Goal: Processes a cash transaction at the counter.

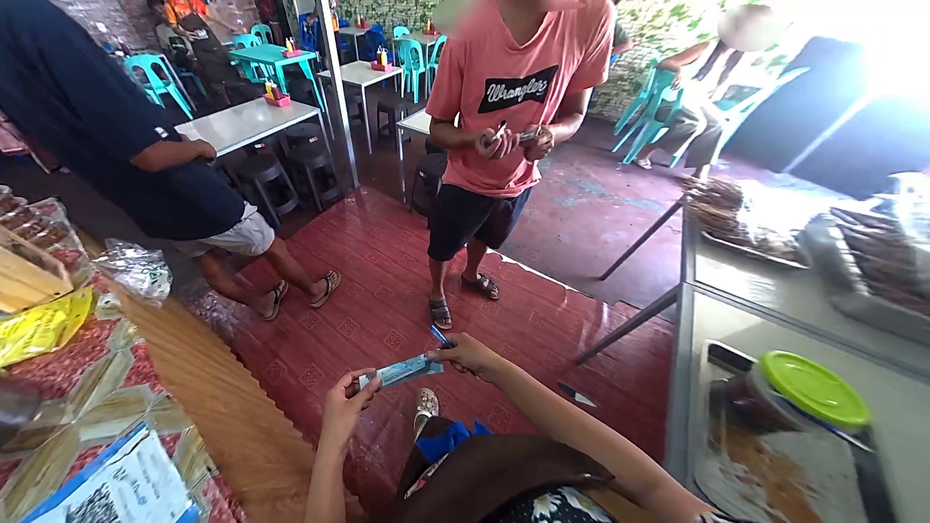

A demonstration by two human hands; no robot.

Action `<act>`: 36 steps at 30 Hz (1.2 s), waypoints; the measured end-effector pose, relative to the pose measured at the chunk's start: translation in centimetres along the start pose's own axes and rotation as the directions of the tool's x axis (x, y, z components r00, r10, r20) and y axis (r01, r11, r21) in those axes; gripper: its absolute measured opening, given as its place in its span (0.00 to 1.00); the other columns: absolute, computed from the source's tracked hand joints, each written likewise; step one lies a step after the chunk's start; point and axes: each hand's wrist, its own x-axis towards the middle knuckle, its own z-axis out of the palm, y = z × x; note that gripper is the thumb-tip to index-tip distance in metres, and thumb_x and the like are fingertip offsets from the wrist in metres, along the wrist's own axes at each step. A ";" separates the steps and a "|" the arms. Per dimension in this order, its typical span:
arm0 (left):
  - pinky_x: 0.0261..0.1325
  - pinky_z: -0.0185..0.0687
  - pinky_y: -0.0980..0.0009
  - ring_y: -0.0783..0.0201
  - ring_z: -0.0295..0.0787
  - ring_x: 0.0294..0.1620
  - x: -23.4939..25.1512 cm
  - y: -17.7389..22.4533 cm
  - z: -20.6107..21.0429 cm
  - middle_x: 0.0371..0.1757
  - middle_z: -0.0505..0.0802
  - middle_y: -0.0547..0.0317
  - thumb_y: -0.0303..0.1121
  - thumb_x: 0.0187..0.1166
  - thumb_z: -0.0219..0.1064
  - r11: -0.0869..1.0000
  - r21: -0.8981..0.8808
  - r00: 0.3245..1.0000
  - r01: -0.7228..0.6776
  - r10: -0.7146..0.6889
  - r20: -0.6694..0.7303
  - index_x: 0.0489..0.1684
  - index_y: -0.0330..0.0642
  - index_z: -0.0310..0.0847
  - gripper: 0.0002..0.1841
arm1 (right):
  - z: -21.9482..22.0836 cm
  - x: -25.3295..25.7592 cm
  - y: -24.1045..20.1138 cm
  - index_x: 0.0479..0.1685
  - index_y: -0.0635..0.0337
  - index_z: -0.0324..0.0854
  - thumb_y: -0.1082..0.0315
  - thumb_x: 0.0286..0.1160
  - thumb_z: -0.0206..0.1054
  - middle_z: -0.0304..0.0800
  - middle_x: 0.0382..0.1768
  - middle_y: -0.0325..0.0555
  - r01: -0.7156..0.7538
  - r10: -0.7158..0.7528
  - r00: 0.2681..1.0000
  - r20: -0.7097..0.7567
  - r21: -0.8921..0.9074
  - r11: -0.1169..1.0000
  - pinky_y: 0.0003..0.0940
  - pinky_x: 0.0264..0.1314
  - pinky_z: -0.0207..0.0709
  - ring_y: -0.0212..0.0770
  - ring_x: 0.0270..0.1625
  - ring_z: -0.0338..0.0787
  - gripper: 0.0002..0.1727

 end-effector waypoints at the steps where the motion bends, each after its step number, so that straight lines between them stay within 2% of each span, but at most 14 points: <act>1: 0.40 0.87 0.75 0.71 0.90 0.32 -0.1 0.0 0.1 0.37 0.94 0.54 0.23 0.76 0.74 1.000 -0.005 1.000 -0.013 0.013 -0.001 0.55 0.31 0.86 0.12 | -0.1 -0.1 -0.1 0.44 0.60 0.79 0.64 0.79 0.72 0.75 0.21 0.32 0.011 -0.011 1.000 0.000 -0.006 1.000 0.18 0.17 0.59 0.22 0.14 0.64 0.10; 4: 0.39 0.87 0.76 0.72 0.91 0.33 -0.2 0.0 0.8 0.38 0.95 0.55 0.22 0.76 0.72 0.998 -0.020 0.998 -0.065 0.066 0.015 0.56 0.31 0.86 0.13 | -1.2 -0.1 -0.2 0.47 0.62 0.81 0.66 0.79 0.72 0.77 0.23 0.32 0.081 -0.081 0.997 -0.016 -0.002 0.997 0.18 0.18 0.60 0.22 0.15 0.65 0.10; 7: 0.38 0.86 0.78 0.74 0.90 0.31 -0.5 0.1 1.5 0.36 0.95 0.56 0.23 0.77 0.72 0.998 -0.011 0.997 -0.059 0.059 0.054 0.58 0.31 0.85 0.13 | -2.4 -0.5 -0.7 0.49 0.62 0.81 0.66 0.79 0.72 0.76 0.24 0.33 0.116 -0.117 0.993 -0.033 -0.012 0.993 0.18 0.20 0.60 0.22 0.16 0.65 0.10; 12: 0.39 0.85 0.76 0.72 0.90 0.32 -0.7 0.2 2.8 0.37 0.95 0.56 0.23 0.79 0.69 1.000 0.004 0.992 -0.015 0.015 0.125 0.61 0.31 0.84 0.14 | -4.0 -1.6 -1.1 0.49 0.63 0.82 0.66 0.79 0.72 0.75 0.23 0.32 0.095 -0.098 0.993 -0.061 -0.055 0.994 0.18 0.20 0.59 0.22 0.16 0.64 0.10; 16: 0.38 0.85 0.75 0.70 0.90 0.33 -0.4 -0.5 2.6 0.40 0.95 0.54 0.24 0.83 0.65 1.000 -0.007 0.990 0.006 -0.005 0.138 0.62 0.32 0.84 0.13 | -4.9 -2.2 -1.0 0.51 0.63 0.82 0.66 0.81 0.70 0.76 0.25 0.33 0.056 -0.060 0.986 -0.154 -0.026 0.998 0.19 0.21 0.60 0.23 0.17 0.65 0.10; 21: 0.41 0.86 0.72 0.67 0.92 0.36 -0.4 -0.6 1.9 0.42 0.95 0.51 0.26 0.86 0.62 0.999 -0.005 0.995 0.043 -0.042 0.087 0.61 0.31 0.84 0.12 | -6.1 -2.7 -0.7 0.52 0.63 0.81 0.68 0.82 0.69 0.76 0.24 0.33 0.066 -0.047 0.968 -0.247 0.071 0.995 0.18 0.19 0.58 0.22 0.16 0.64 0.09; 29: 0.40 0.85 0.74 0.68 0.91 0.34 -0.6 -0.7 2.3 0.40 0.94 0.53 0.27 0.87 0.62 0.998 -0.003 0.993 0.060 -0.059 0.102 0.59 0.33 0.86 0.11 | -7.2 -4.0 0.1 0.51 0.61 0.79 0.66 0.84 0.66 0.75 0.21 0.32 0.079 0.004 0.933 -0.361 0.215 0.973 0.17 0.16 0.58 0.22 0.14 0.63 0.08; 36: 0.40 0.84 0.75 0.69 0.90 0.34 -0.5 -0.7 2.0 0.38 0.94 0.53 0.27 0.88 0.61 0.998 -0.010 0.995 0.057 -0.056 0.083 0.57 0.32 0.86 0.11 | -8.6 -4.6 0.4 0.59 0.57 0.74 0.62 0.91 0.57 0.74 0.26 0.35 0.188 0.090 0.865 -0.494 0.485 0.854 0.17 0.13 0.57 0.23 0.13 0.61 0.10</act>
